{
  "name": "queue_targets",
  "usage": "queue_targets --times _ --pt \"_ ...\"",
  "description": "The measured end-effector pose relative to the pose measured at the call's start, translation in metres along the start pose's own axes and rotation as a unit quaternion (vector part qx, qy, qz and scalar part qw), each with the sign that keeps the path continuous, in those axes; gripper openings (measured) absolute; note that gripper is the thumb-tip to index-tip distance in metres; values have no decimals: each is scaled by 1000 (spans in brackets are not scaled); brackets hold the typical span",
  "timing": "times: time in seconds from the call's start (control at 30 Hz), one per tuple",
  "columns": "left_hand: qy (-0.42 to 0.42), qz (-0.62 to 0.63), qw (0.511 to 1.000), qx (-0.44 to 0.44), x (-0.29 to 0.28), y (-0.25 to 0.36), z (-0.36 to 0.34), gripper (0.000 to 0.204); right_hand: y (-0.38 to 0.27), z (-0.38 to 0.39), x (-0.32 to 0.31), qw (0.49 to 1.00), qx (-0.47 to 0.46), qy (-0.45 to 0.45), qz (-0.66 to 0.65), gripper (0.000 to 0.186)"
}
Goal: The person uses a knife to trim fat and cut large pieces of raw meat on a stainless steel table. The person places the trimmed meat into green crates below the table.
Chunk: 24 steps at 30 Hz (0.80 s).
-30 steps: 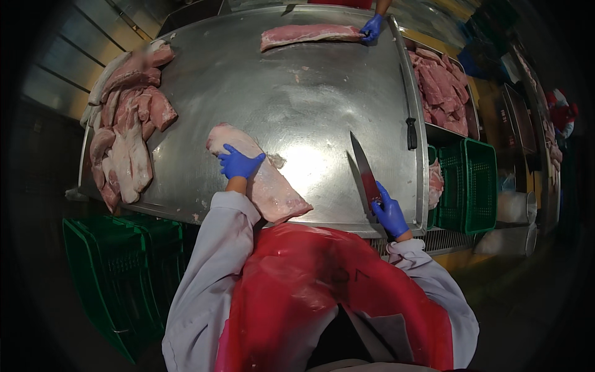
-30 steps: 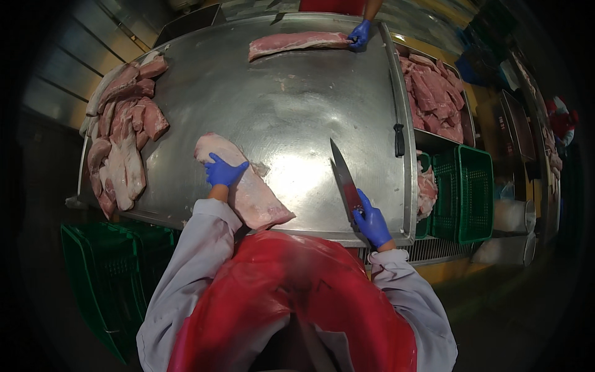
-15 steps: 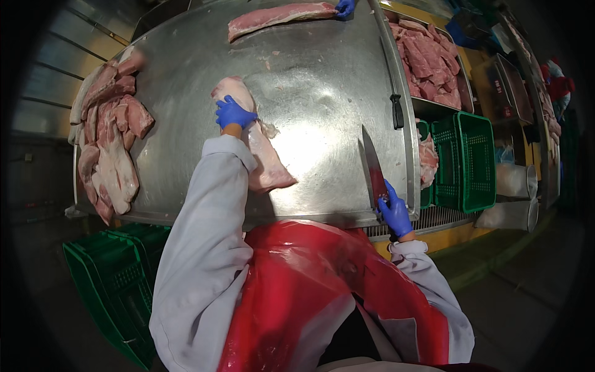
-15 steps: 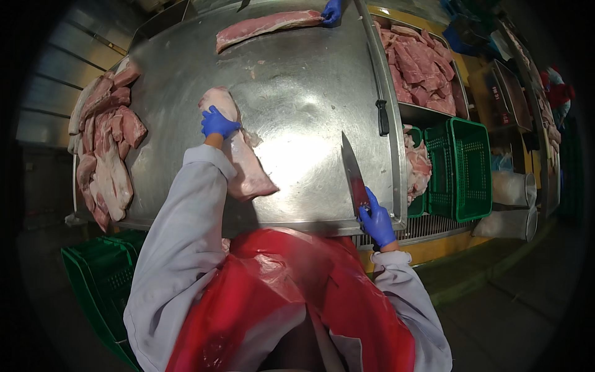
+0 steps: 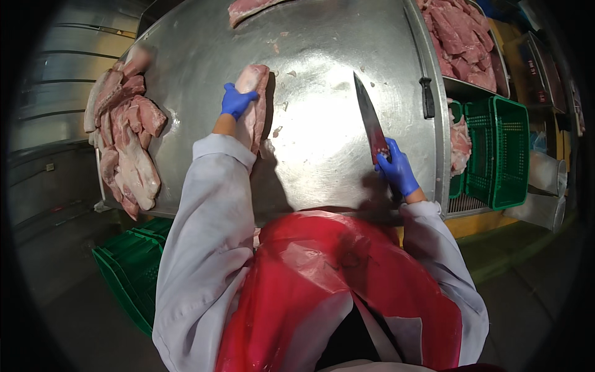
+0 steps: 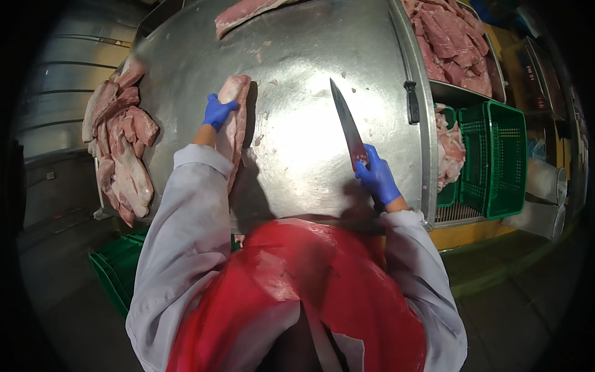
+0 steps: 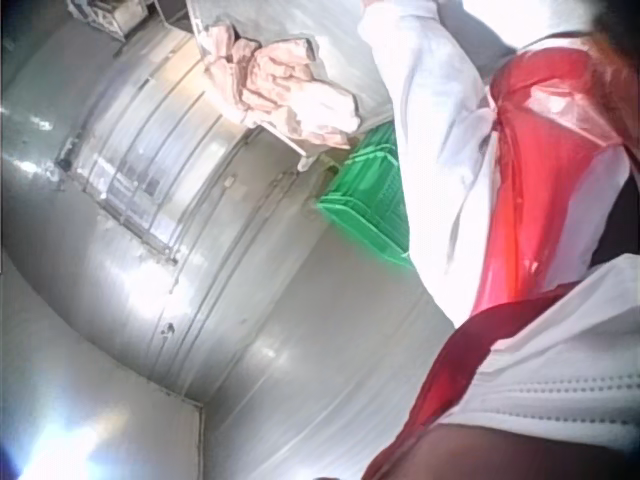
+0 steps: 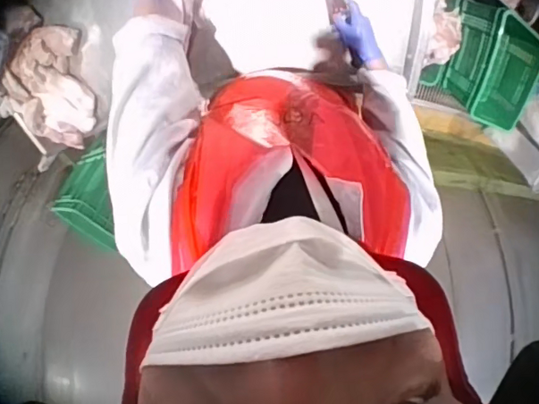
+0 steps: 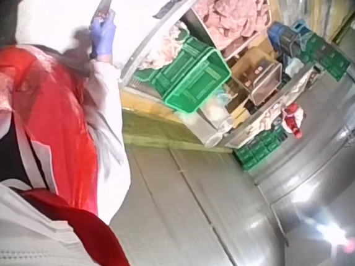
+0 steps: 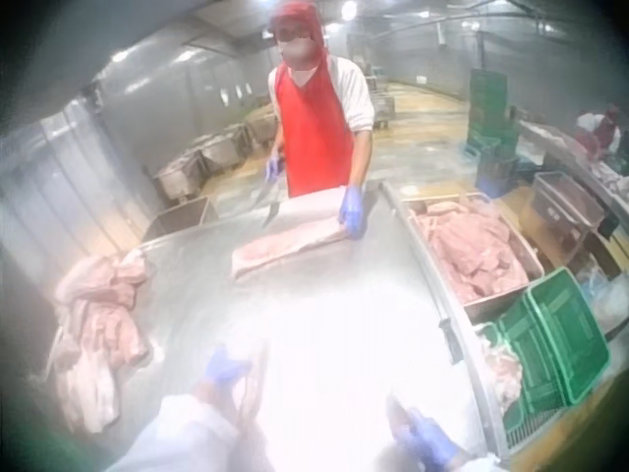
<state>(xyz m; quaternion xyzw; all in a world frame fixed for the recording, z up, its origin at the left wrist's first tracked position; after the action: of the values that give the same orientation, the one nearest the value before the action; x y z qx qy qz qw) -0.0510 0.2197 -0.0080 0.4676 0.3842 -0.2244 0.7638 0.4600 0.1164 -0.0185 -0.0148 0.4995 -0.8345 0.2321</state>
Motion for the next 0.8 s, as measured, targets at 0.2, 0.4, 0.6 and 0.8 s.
queue_targets --times 0.2,0.4,0.6,0.8 --pt "-1 82 991 106 3 -26 7 114 -38 -74 62 991 41 -73 -104 51" --pt "-57 -96 993 -30 5 -60 119 112 -59 -112 109 984 23 -144 -100 81" --pt "37 -97 932 349 46 2 99 83 -121 -187 151 990 39 -120 -57 77" --pt "70 -102 944 306 61 14 101 87 -163 -226 154 981 36 -190 -2 74"
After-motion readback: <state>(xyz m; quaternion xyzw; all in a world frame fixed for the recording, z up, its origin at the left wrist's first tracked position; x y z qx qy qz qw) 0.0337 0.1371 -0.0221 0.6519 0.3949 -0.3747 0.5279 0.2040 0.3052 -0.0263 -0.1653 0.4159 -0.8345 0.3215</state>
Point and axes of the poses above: each hand's wrist, its own z-axis away from the middle knuckle, its own x-axis out of the palm, y = z × x, the point moved 2 cm from there along -z, towards the middle knuckle, and after that the axes turned 9 degrees about x, right-handed, at the moved point
